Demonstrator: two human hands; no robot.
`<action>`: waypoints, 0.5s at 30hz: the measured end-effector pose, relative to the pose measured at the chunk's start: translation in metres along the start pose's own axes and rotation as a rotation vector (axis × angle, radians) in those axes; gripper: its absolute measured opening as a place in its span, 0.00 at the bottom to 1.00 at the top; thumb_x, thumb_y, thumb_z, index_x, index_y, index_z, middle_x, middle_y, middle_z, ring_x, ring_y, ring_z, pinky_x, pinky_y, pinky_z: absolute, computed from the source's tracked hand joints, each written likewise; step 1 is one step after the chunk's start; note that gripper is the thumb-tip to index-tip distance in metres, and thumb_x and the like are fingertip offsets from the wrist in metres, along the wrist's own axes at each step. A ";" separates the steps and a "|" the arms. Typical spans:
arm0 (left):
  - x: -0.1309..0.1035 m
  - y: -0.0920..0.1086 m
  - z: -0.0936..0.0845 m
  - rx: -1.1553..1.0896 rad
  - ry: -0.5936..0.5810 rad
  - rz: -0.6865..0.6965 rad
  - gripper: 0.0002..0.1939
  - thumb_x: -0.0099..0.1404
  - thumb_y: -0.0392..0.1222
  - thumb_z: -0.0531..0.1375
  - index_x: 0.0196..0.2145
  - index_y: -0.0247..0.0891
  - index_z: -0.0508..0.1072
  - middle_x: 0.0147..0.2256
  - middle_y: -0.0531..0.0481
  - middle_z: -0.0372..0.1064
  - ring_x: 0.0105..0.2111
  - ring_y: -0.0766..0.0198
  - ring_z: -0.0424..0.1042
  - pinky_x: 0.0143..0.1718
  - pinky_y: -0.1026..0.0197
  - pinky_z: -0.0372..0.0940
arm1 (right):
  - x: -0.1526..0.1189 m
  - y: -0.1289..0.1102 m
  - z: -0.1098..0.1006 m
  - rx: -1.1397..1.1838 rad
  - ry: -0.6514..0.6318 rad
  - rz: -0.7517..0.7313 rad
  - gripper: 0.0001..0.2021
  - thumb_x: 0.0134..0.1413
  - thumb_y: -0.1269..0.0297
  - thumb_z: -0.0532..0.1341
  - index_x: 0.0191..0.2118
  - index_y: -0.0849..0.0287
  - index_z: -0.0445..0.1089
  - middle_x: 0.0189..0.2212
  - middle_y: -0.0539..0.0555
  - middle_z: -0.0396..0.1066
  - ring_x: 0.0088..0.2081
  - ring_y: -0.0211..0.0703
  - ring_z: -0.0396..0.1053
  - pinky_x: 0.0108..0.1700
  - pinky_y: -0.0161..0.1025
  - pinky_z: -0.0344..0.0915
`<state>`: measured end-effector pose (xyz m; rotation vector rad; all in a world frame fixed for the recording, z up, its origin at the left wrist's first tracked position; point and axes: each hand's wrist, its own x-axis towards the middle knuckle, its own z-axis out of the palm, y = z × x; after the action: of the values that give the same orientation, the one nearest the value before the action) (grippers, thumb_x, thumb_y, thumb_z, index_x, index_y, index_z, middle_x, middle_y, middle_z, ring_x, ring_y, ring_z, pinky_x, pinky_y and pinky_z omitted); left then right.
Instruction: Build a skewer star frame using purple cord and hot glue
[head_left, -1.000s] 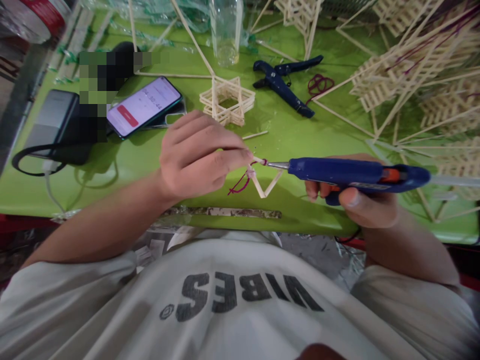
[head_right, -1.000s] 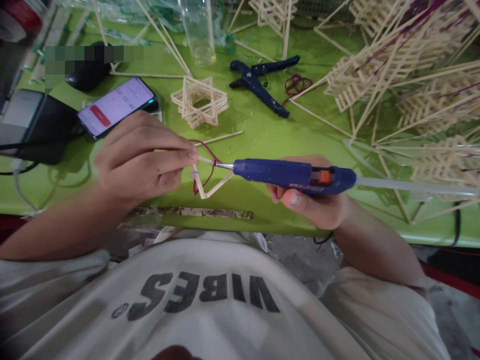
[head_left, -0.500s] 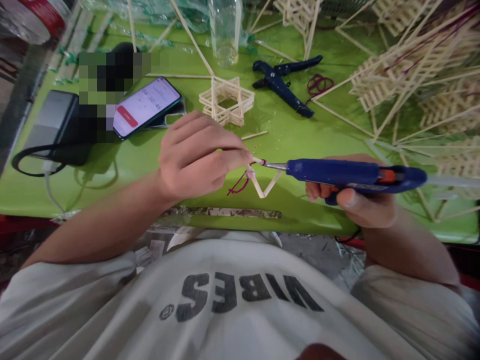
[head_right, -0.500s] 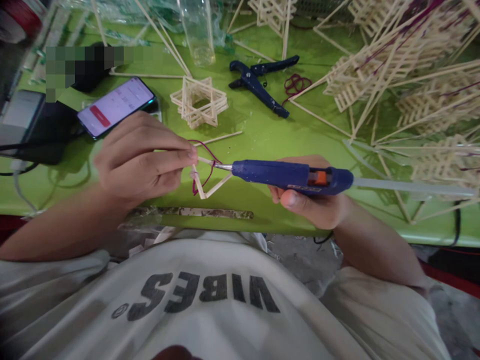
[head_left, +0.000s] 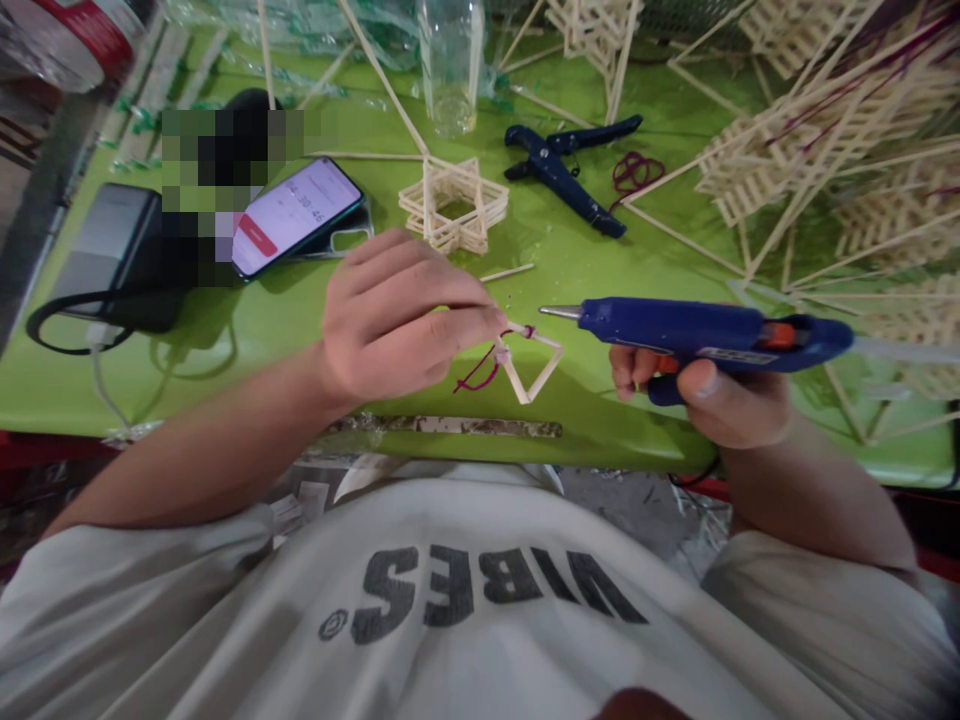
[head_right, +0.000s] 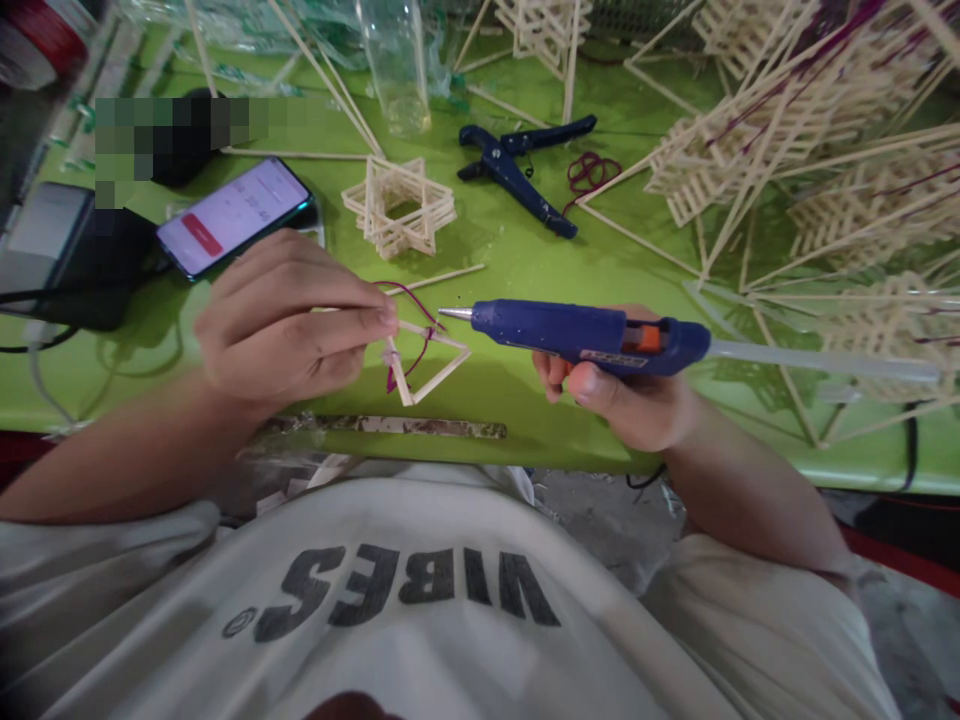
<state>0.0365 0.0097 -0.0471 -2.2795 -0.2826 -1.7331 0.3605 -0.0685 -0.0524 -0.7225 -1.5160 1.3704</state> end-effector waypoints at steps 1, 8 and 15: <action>0.000 0.000 0.000 0.005 0.010 -0.008 0.10 0.81 0.41 0.60 0.39 0.44 0.78 0.30 0.55 0.81 0.23 0.65 0.76 0.24 0.56 0.65 | 0.000 0.000 0.000 -0.011 -0.034 -0.011 0.09 0.66 0.52 0.73 0.43 0.51 0.88 0.34 0.55 0.81 0.29 0.45 0.77 0.27 0.44 0.74; -0.003 -0.005 -0.007 -0.005 -0.072 0.020 0.10 0.82 0.44 0.60 0.41 0.46 0.79 0.32 0.53 0.82 0.25 0.64 0.77 0.25 0.55 0.65 | 0.002 -0.005 0.001 -0.056 -0.080 0.002 0.13 0.69 0.49 0.71 0.42 0.53 0.86 0.32 0.56 0.79 0.31 0.47 0.77 0.27 0.43 0.74; -0.005 -0.004 -0.010 0.024 -0.114 -0.003 0.12 0.83 0.47 0.60 0.41 0.45 0.79 0.33 0.54 0.83 0.27 0.65 0.78 0.27 0.56 0.65 | -0.004 -0.002 -0.006 -0.063 -0.086 0.014 0.13 0.67 0.48 0.73 0.45 0.51 0.87 0.34 0.56 0.80 0.32 0.50 0.78 0.28 0.46 0.76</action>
<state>0.0249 0.0107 -0.0490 -2.3662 -0.3276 -1.5946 0.3672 -0.0697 -0.0518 -0.7226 -1.6307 1.3845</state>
